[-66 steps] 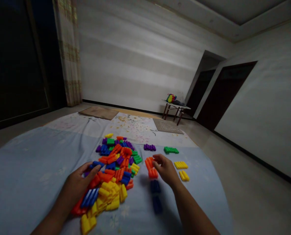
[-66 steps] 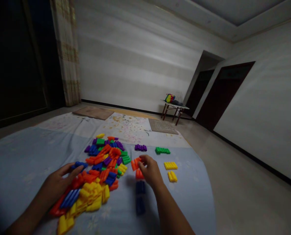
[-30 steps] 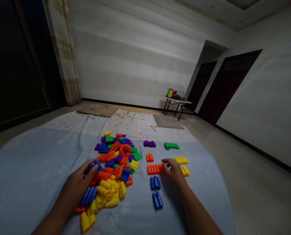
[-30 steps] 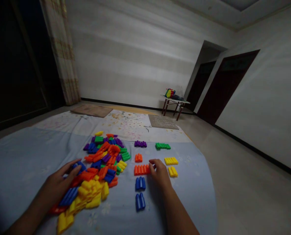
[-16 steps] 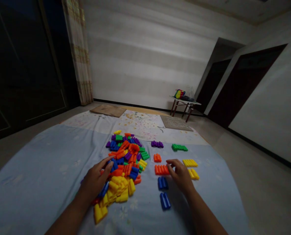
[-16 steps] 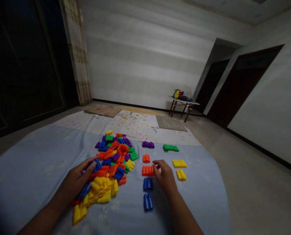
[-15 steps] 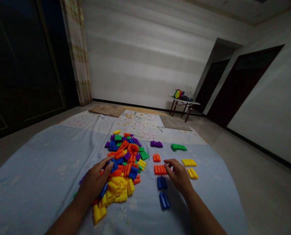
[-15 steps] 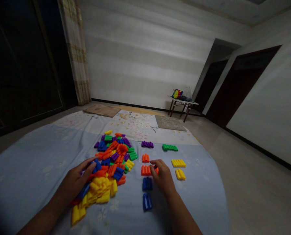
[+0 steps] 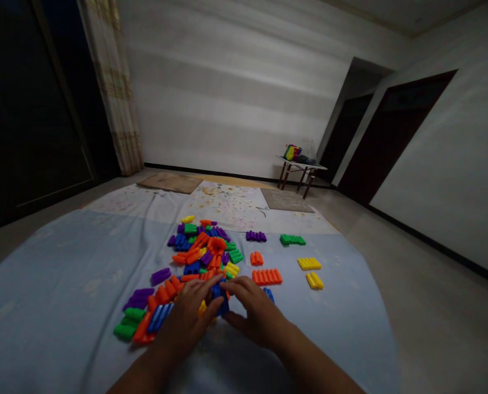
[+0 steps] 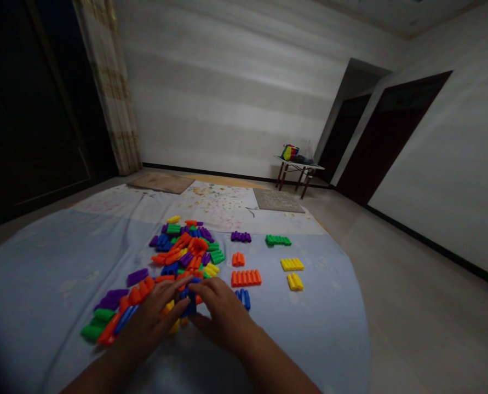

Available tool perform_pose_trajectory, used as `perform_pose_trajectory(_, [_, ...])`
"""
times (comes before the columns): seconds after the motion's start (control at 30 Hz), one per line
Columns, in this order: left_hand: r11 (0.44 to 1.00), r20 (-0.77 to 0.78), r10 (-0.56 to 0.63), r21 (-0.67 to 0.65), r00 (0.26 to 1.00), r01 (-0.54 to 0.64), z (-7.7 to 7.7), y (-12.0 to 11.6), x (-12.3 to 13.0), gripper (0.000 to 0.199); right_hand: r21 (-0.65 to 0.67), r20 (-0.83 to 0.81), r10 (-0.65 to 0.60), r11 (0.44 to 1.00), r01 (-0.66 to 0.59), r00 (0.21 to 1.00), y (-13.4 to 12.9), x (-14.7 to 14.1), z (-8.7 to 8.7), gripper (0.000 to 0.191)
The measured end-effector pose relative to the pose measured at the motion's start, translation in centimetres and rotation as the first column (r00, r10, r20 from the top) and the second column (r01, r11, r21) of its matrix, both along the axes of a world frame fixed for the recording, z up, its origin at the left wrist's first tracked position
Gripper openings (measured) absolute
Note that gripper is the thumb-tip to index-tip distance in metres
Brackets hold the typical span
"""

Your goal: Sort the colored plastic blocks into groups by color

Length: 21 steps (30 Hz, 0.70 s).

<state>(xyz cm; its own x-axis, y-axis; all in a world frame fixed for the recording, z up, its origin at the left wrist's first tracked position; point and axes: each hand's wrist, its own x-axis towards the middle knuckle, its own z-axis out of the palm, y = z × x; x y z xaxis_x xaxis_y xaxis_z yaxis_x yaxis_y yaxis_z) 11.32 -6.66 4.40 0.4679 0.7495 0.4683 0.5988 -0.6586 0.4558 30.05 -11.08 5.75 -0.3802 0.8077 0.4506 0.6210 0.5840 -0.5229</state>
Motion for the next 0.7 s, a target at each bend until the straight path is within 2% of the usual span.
perform_pose_trajectory(0.13, [0.986, -0.041, -0.013, 0.168, 0.999, 0.02, 0.1, 0.4, -0.5, 0.042, -0.014, -0.016, -0.056, 0.998, 0.056, 0.998, 0.2, 1.7, 0.7, 0.046])
perform_pose_trajectory(0.27, [0.965, -0.002, 0.05, 0.258, 0.999, -0.048, 0.2, 1.9, -2.2, 0.039, -0.116, -0.024, -0.213, 0.971, 0.209, 0.977, -0.1, 5.7, 1.7, 0.045])
perform_pose_trajectory(0.47, [0.931, 0.105, 0.254, 0.242, 0.962, -0.272, 0.3, 4.0, -4.8, 0.038, -0.316, 0.073, -0.325, 0.889, 0.332, 0.943, -2.3, 11.2, 1.0, 0.037])
perform_pose_trajectory(0.57, [0.92, 0.098, 0.307, 0.224, 0.947, -0.321, 0.2, 4.4, -5.7, 0.04, -0.4, 0.098, -0.333, 0.85, 0.343, 0.938, -3.4, 12.6, 0.3, 0.038])
perform_pose_trajectory(0.7, [0.918, 0.066, 0.343, 0.186, 0.937, -0.349, 0.0, 4.9, -6.4, 0.042, -0.529, 0.134, -0.297, 0.786, 0.321, 0.946, -4.4, 12.9, -0.6, 0.041])
